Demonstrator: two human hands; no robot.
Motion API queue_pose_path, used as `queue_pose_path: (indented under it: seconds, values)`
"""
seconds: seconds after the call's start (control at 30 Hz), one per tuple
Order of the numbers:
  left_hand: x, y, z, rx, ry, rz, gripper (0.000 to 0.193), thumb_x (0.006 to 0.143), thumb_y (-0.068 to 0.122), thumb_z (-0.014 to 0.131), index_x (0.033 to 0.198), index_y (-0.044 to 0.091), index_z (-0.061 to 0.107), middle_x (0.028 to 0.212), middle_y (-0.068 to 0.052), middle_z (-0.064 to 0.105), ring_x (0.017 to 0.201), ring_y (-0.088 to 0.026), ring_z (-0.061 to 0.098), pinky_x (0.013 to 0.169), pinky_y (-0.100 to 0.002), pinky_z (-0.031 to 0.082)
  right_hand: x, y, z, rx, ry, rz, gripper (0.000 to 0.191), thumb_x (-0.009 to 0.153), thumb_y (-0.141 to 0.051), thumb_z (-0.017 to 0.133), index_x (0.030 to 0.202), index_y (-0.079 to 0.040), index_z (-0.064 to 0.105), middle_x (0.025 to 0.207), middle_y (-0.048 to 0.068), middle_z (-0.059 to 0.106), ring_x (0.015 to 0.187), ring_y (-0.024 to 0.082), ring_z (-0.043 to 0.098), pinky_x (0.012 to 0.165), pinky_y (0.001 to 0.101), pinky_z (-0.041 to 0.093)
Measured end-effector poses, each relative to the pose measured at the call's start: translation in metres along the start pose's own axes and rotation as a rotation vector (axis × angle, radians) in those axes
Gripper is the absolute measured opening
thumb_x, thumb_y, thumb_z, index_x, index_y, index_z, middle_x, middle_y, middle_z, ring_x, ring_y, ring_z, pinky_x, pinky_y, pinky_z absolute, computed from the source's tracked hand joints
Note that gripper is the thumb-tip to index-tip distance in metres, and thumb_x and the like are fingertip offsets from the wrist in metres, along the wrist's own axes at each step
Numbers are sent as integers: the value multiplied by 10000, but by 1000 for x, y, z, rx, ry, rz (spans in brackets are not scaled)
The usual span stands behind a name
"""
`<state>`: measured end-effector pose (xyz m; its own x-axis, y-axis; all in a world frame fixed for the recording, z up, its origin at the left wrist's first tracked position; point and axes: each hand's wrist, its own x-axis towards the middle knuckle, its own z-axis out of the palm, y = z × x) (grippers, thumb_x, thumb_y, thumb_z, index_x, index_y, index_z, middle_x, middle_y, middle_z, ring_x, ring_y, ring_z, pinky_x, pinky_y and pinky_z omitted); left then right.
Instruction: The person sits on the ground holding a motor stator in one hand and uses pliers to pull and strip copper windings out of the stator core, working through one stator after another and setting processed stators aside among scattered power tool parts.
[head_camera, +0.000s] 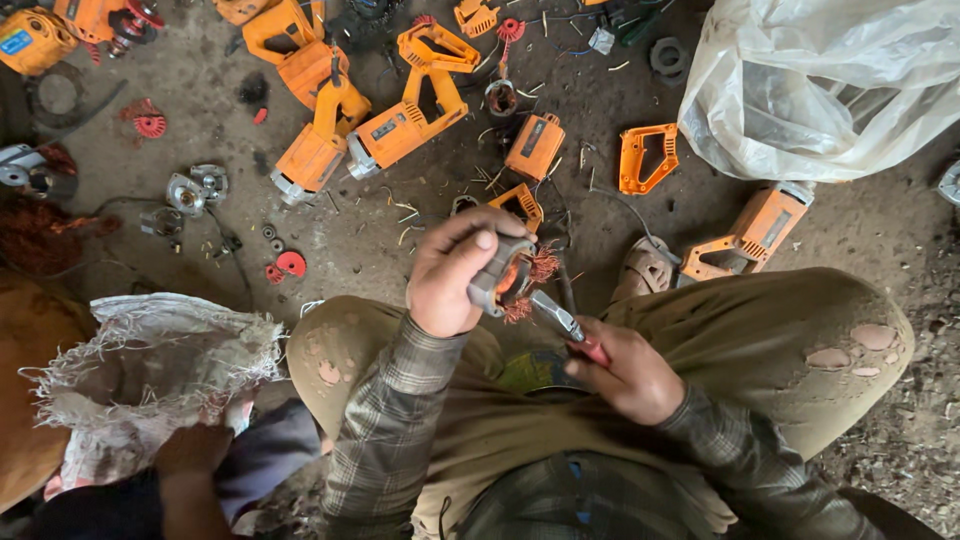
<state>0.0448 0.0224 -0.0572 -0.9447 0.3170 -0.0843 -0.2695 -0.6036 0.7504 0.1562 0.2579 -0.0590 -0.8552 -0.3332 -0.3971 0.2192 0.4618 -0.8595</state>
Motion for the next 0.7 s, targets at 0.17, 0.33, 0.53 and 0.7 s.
queue_pose_path:
  seconds: [0.17, 0.33, 0.53, 0.7]
  values:
    - [-3, -13, -10, -101, 49, -4, 236, 1009, 85, 575, 1121, -98, 672, 1100, -194, 716, 1042, -269, 707, 985, -396, 555, -5, -6, 2, -30, 44, 9, 463, 845, -169, 749, 1256, -24, 594, 890, 140, 716, 807, 253, 705, 770, 354, 550]
    - [1, -18, -1, -78, 148, -19, 207, 992, 55, 582, 1101, -97, 671, 1045, -192, 730, 978, -267, 721, 931, -397, 572, -10, 6, 11, -19, 142, -132, 432, 859, -146, 742, 1248, -7, 613, 950, 154, 711, 842, 267, 684, 792, 359, 547]
    - [21, 37, 16, 38, 219, 187, 222, 1023, 122, 595, 1096, -71, 676, 1023, -179, 719, 926, -291, 716, 876, -425, 591, -37, 25, 31, -86, -10, 237, 291, 891, -221, 793, 940, -7, 603, 830, 131, 669, 780, 228, 613, 743, 342, 539]
    - [21, 49, 1, -283, 250, 140, 329, 1020, 306, 581, 1086, -1, 679, 1003, -207, 710, 837, -351, 727, 622, -426, 563, -46, 17, 26, 276, 84, 217, 215, 897, -159, 724, 1069, -49, 657, 851, 75, 590, 829, 125, 507, 756, 330, 486]
